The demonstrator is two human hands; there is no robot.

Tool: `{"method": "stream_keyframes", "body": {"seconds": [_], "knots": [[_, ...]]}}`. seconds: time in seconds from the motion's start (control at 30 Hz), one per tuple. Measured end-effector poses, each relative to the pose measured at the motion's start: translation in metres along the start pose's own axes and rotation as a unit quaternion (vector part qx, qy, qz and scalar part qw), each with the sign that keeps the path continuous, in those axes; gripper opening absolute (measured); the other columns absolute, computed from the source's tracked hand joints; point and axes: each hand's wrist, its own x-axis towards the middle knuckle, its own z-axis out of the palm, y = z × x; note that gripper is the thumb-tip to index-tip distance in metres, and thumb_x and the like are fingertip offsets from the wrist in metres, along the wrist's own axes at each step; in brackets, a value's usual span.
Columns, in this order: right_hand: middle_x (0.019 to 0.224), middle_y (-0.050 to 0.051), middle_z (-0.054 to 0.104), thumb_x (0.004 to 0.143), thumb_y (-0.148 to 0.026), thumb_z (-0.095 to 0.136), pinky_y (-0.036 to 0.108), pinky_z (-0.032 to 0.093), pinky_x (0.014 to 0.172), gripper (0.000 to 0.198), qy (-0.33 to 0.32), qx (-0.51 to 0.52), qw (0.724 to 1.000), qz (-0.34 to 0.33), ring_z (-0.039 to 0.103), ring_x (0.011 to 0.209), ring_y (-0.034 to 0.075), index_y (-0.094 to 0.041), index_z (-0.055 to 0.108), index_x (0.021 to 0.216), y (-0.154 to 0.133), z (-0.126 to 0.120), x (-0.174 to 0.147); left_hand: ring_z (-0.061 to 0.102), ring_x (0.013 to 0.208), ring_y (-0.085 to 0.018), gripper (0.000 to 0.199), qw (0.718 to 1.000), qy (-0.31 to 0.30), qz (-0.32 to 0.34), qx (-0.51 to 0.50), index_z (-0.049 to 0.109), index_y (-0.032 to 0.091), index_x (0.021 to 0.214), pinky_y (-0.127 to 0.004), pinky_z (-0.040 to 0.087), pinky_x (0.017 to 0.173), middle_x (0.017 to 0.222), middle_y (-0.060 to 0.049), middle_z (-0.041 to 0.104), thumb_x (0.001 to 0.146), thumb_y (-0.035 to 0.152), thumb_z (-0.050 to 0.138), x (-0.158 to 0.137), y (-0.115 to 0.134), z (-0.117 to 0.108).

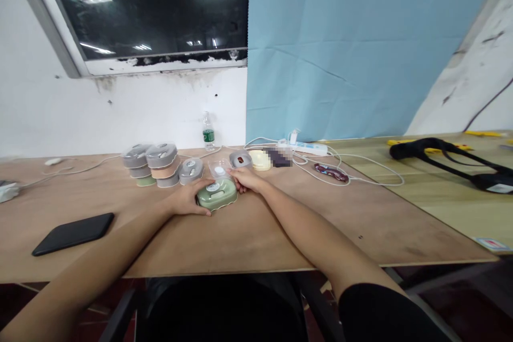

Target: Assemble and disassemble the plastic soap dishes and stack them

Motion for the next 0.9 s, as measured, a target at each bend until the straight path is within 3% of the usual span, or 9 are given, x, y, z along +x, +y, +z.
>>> {"method": "stream_keyframes", "body": {"seconds": [0.17,0.3,0.47,0.53,0.73,0.9], "knots": [[0.038,-0.003,0.049,0.08,-0.07,0.05,0.018,0.029,0.026,0.056,0.018,0.064,0.998,0.006,0.045,0.028,0.009,-0.02,0.041,0.057,0.0,-0.001,0.001,0.048,0.122,-0.031,0.092,0.996,0.044,0.049,0.052,0.037,0.022,0.141,-0.044,0.042,0.102,0.134,-0.014,0.046,0.062,0.051,0.075,0.003,0.001,0.0],[0.037,-0.003,0.048,0.083,-0.069,0.048,0.018,0.028,0.026,0.054,0.026,0.08,0.996,0.012,0.046,0.028,0.009,-0.02,0.04,0.06,0.0,-0.002,0.002,0.042,0.127,-0.034,0.084,0.981,0.116,0.071,0.137,0.039,0.023,0.14,-0.048,0.038,0.103,0.139,-0.016,0.04,0.065,0.046,0.073,0.0,-0.006,-0.015],[0.04,-0.002,0.05,0.082,-0.068,0.049,0.018,0.029,0.027,0.053,0.025,0.069,0.997,0.025,0.047,0.03,0.009,-0.02,0.041,0.06,-0.001,-0.002,0.003,0.038,0.131,-0.035,0.085,0.936,0.287,-0.04,0.201,0.035,0.021,0.141,-0.047,0.036,0.105,0.142,-0.017,0.034,0.071,0.057,0.067,-0.009,-0.014,-0.036],[0.04,-0.002,0.051,0.082,-0.068,0.05,0.018,0.029,0.027,0.053,0.026,0.066,0.997,0.023,0.048,0.031,0.009,-0.02,0.041,0.061,-0.001,-0.002,0.003,0.04,0.128,-0.035,0.087,0.919,0.319,-0.093,0.21,0.033,0.021,0.141,-0.046,0.039,0.103,0.145,-0.017,0.03,0.071,0.06,0.066,-0.009,-0.011,-0.037],[0.041,-0.003,0.052,0.079,-0.067,0.056,0.017,0.029,0.027,0.052,0.025,0.042,0.998,0.025,0.048,0.031,0.008,-0.02,0.042,0.061,0.001,-0.001,0.005,0.058,0.106,-0.032,0.085,0.927,0.185,-0.216,0.245,0.038,0.024,0.137,-0.042,0.046,0.09,0.136,-0.015,0.042,0.068,0.064,0.067,0.004,0.001,-0.024],[0.042,-0.003,0.052,0.08,-0.063,0.058,0.017,0.03,0.027,0.05,0.016,0.026,0.999,0.015,0.049,0.032,0.008,-0.02,0.043,0.062,0.002,-0.001,0.006,0.061,0.099,-0.033,0.08,0.904,0.161,-0.291,0.267,0.04,0.018,0.132,-0.041,0.047,0.08,0.137,-0.02,0.04,0.074,0.072,0.052,0.012,0.002,-0.023]]}}
